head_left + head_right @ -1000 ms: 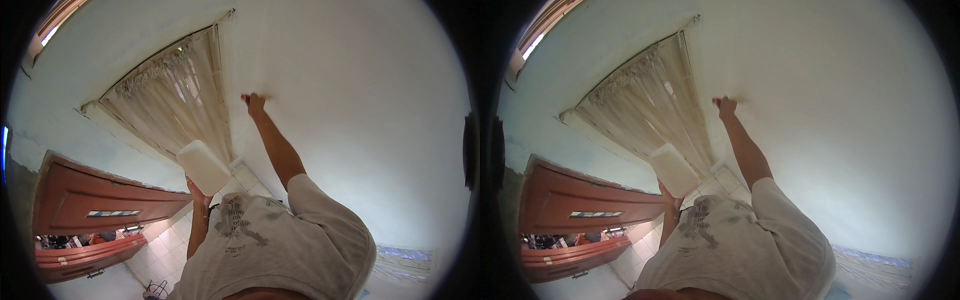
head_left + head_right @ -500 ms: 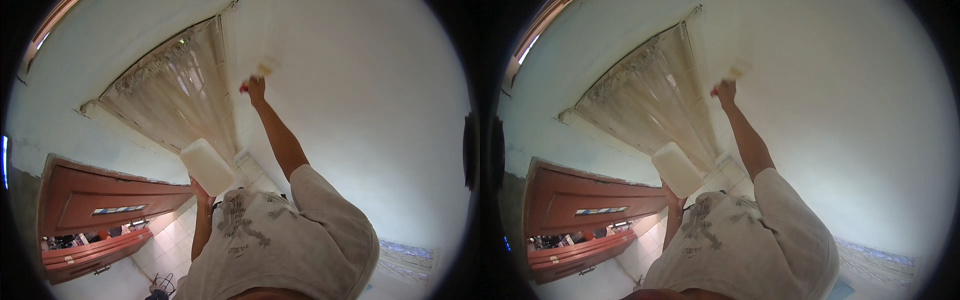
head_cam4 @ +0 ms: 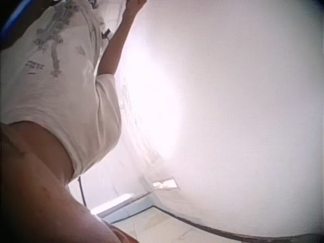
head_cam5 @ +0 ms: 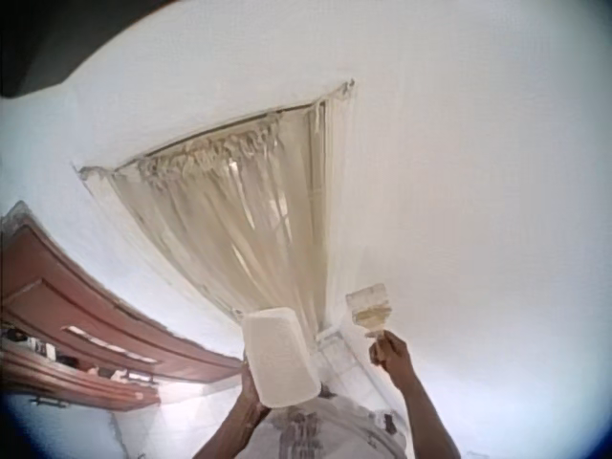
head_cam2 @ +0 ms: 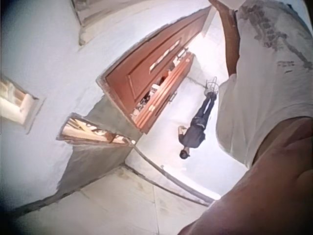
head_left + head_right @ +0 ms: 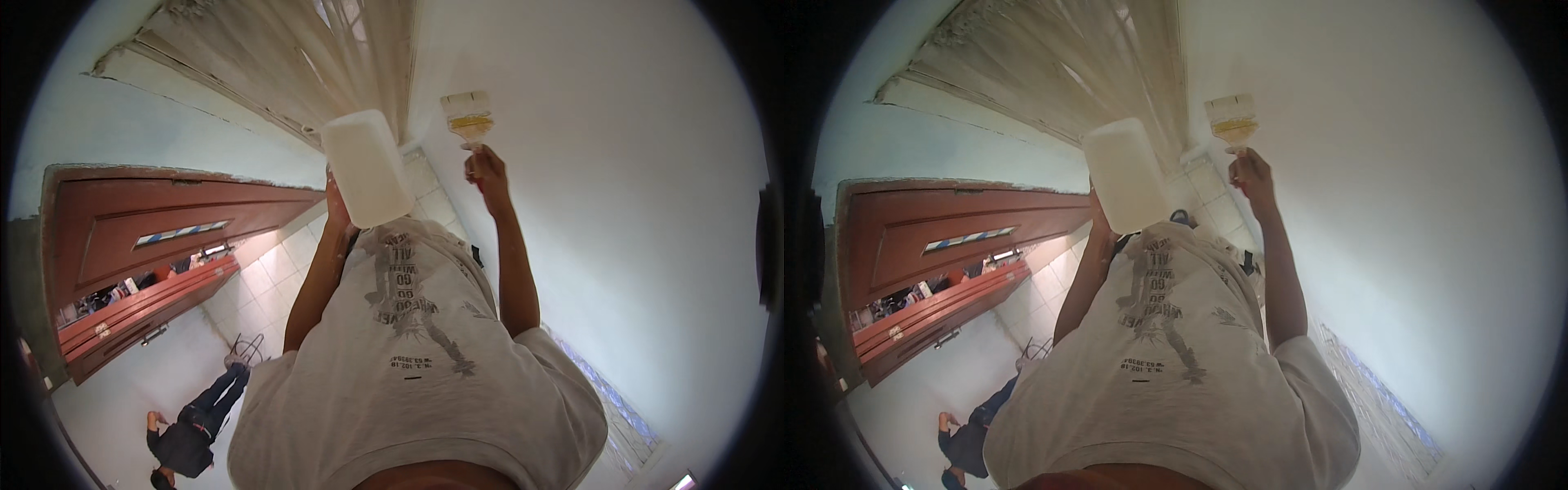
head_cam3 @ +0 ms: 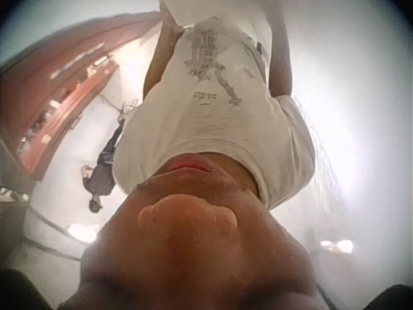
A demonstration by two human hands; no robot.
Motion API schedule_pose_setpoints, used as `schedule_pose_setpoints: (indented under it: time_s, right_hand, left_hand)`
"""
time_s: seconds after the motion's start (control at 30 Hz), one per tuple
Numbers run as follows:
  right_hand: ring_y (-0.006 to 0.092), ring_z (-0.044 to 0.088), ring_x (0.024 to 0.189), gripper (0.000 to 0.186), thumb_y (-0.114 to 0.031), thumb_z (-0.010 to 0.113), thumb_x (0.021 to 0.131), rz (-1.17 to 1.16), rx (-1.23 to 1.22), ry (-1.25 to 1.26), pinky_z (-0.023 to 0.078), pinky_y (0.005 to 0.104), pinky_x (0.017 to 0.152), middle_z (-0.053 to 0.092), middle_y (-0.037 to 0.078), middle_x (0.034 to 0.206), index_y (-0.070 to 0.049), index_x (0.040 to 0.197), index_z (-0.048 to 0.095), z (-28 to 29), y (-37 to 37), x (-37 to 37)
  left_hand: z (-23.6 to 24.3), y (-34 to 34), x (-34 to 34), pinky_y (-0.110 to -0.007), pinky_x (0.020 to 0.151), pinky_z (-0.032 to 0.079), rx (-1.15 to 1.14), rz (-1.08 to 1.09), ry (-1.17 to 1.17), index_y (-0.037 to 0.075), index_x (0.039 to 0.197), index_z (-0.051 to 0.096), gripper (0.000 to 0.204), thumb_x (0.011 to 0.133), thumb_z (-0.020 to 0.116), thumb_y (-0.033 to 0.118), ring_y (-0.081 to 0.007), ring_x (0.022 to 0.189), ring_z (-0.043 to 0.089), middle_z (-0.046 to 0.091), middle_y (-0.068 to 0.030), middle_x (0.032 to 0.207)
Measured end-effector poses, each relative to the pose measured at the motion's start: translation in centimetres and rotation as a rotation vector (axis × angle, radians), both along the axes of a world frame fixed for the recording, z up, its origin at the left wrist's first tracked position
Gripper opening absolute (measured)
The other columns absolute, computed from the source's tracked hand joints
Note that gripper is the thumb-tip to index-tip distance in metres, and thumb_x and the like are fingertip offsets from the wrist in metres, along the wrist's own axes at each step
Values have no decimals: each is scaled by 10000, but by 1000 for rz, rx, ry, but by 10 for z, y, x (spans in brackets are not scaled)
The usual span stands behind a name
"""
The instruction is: The person paints a white ceiling above a window using a brush, dipping the brush into a small white container of paint held in their left hand.
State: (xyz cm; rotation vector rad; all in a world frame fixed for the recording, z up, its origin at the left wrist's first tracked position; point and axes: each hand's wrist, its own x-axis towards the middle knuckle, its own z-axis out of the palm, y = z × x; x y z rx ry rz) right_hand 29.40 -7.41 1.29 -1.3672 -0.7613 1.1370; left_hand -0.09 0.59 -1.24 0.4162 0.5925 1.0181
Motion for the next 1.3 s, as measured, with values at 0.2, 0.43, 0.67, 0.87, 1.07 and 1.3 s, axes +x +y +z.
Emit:
schedule_pose_setpoints:
  time_s: [0.2,0.43,0.67,0.87,1.07,1.3]
  right_hand:
    - [26,415,553,277,-240,534,1024,-57,-88,-88,336,204,491,545,-7,694,-2,1092,659,88,-70,16]
    - [70,516,593,342,-23,554,953,42,-91,-187,457,234,553,678,69,819,18,1292,542,155,-92,20]
    - [131,621,681,243,-11,549,943,413,142,-66,541,268,646,699,117,899,44,1174,600,118,-107,43]
    - [122,586,635,84,-16,578,950,183,302,97,485,267,566,637,97,798,55,967,621,90,-112,18]
    - [106,454,563,194,-40,534,970,46,266,-65,377,262,532,546,40,696,37,792,543,94,-93,-19]
    - [205,471,514,213,-90,532,950,59,168,-332,411,330,533,502,135,607,17,766,545,104,-81,-61]
  left_hand:
    - [11,-5,38,-437,1003,529,-20,-295,-101,96,1471,391,569,1056,320,479,-266,1200,602,557,-118,1372]
    - [22,-24,75,-441,990,541,-15,-357,262,70,1466,381,587,1051,302,478,-269,1202,601,559,-134,1356]
    - [16,-67,78,-477,1015,519,-152,-342,124,49,1482,343,655,1032,307,524,-310,1239,569,512,-157,1398]
    - [19,-107,63,-454,1060,478,-195,-305,138,76,1485,375,609,1054,245,485,-279,1280,538,510,-125,1426]
    - [12,-116,57,-471,1003,530,-234,-277,244,54,1470,378,644,1028,295,516,-303,1229,579,529,-160,1384]
    - [16,-102,46,-454,998,536,-158,-318,141,66,1454,416,618,1025,304,497,-288,1225,585,539,-150,1379]
